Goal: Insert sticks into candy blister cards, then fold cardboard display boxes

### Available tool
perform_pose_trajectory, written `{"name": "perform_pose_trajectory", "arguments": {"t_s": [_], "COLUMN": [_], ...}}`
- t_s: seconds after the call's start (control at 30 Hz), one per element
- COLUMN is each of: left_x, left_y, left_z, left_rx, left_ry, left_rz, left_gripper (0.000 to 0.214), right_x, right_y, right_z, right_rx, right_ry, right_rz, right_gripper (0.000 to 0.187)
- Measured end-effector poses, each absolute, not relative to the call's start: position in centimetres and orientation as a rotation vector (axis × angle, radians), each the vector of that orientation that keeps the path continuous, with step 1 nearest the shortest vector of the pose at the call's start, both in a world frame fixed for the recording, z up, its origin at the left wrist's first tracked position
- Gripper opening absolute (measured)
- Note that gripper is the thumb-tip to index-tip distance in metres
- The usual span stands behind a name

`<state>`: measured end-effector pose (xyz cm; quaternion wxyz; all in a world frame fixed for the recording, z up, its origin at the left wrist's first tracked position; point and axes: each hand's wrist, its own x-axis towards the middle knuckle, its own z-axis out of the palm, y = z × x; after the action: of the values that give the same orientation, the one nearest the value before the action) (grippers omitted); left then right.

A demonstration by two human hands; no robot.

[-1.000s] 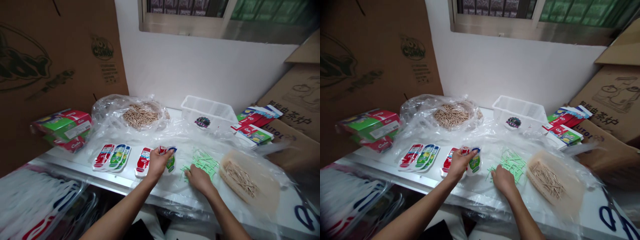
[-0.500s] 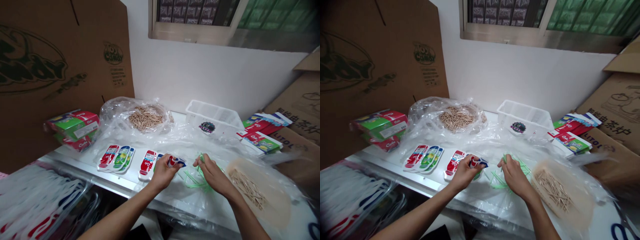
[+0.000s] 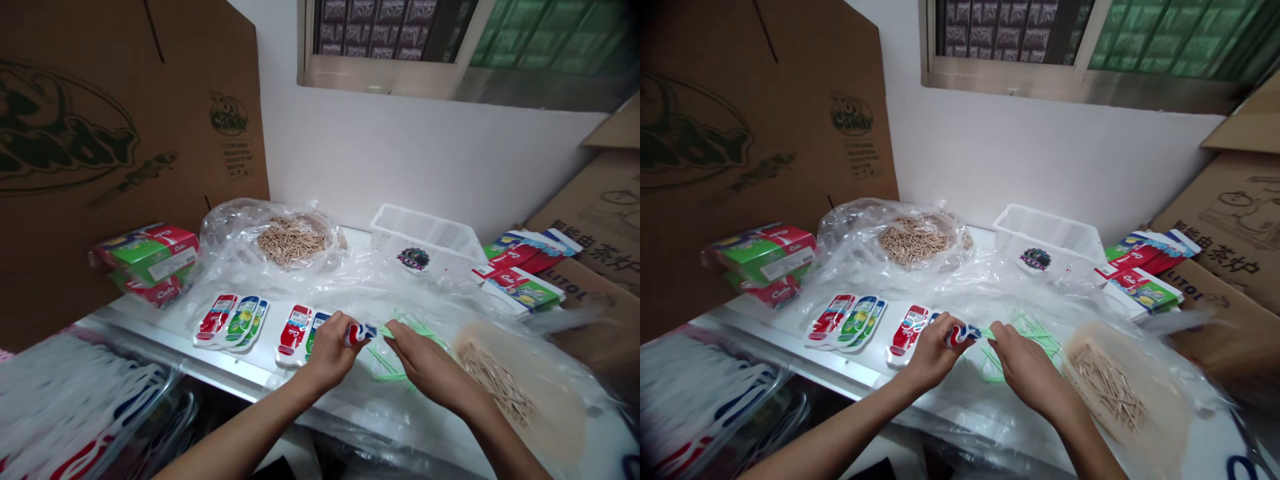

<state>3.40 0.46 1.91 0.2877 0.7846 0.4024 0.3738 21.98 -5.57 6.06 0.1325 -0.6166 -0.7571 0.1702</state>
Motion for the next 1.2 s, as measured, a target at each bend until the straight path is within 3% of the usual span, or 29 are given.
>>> {"name": "perform_pose_trajectory", "arguments": {"t_s": [0.1,0.43,0.57,0.7,0.83,0.97,1.2], "left_x": [3.4,3.2,3.8,4.3,4.6,5.1,5.9], "left_y": [0.3,0.3,-0.5,-1.1,-1.0,-1.1,-2.5], "left_z": [1.9,1.1,2.5,3.4,3.0,2.2,1.5], "left_rx": [2.24,2.698,2.752,2.504,1.965,1.324,0.912], "left_ry": [0.996,0.855,0.826,0.878,0.839,0.762,0.721], "left_rz": [1.038,1.085,0.903,0.618,0.713,0.753,0.695], "left_gripper": [0.006,0.025,0.029,0.035,0.011,0.025,0.034], "right_x": [22.1,21.9,21.2,21.4,22.1,22.0,21.5], "right_y": [-5.6,-5.0,-5.0,-4.5,-4.0,-4.3,-4.9], "right_z": [6.3,7.3,7.6,8.0,7.5,5.6,3.8], "right_rx": [-1.833,-1.907,-1.907,-1.803,-1.721,-1.564,-1.536], "right_ry": [-2.314,-2.406,-2.472,-2.395,-2.004,-1.534,-1.389], "right_rz": [0.428,0.679,0.603,0.567,0.658,1.044,1.052], "right_gripper": [0.013,0.016,0.049,0.054,0.054,0.023,0.028]}}
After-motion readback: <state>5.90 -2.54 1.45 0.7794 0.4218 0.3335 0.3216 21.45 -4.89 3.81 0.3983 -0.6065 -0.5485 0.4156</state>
